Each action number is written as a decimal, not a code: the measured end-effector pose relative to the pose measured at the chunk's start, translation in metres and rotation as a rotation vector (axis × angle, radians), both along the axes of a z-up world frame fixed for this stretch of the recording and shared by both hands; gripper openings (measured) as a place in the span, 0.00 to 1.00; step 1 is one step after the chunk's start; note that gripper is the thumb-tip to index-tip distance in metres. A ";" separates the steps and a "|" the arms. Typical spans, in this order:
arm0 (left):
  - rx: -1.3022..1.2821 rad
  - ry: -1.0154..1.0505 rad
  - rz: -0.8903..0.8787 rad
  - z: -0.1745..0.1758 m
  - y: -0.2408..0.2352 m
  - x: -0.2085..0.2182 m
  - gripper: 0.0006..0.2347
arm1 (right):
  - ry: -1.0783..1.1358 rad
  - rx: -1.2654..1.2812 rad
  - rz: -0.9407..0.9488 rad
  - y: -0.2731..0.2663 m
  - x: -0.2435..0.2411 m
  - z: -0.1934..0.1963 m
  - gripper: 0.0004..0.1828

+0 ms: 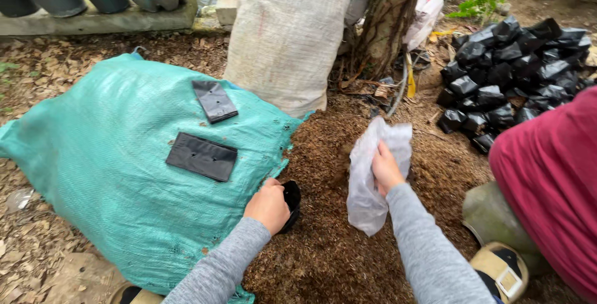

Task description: The person fills small black plastic plant pouches with soil from a large green sack. They open each pouch, scoop soil into it, and place the filled pouches on the ground nearby.

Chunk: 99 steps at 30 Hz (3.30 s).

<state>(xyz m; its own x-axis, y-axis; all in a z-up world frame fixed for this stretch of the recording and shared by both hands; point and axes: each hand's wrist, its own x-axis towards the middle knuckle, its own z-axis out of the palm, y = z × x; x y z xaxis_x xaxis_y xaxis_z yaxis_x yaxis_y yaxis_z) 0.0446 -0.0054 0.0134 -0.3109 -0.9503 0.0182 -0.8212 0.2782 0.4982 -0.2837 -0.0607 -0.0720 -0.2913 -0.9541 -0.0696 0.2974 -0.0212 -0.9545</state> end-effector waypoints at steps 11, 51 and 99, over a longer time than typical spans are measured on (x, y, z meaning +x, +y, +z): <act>0.084 -0.153 0.013 0.007 -0.009 0.012 0.05 | 1.306 0.110 0.147 -0.074 0.105 0.077 0.29; -0.113 0.140 0.048 0.036 -0.031 -0.026 0.18 | 1.153 0.162 0.318 0.022 0.031 0.055 0.32; -0.375 -0.224 -0.189 0.030 -0.027 -0.040 0.07 | 1.268 0.433 0.331 0.035 0.048 0.026 0.40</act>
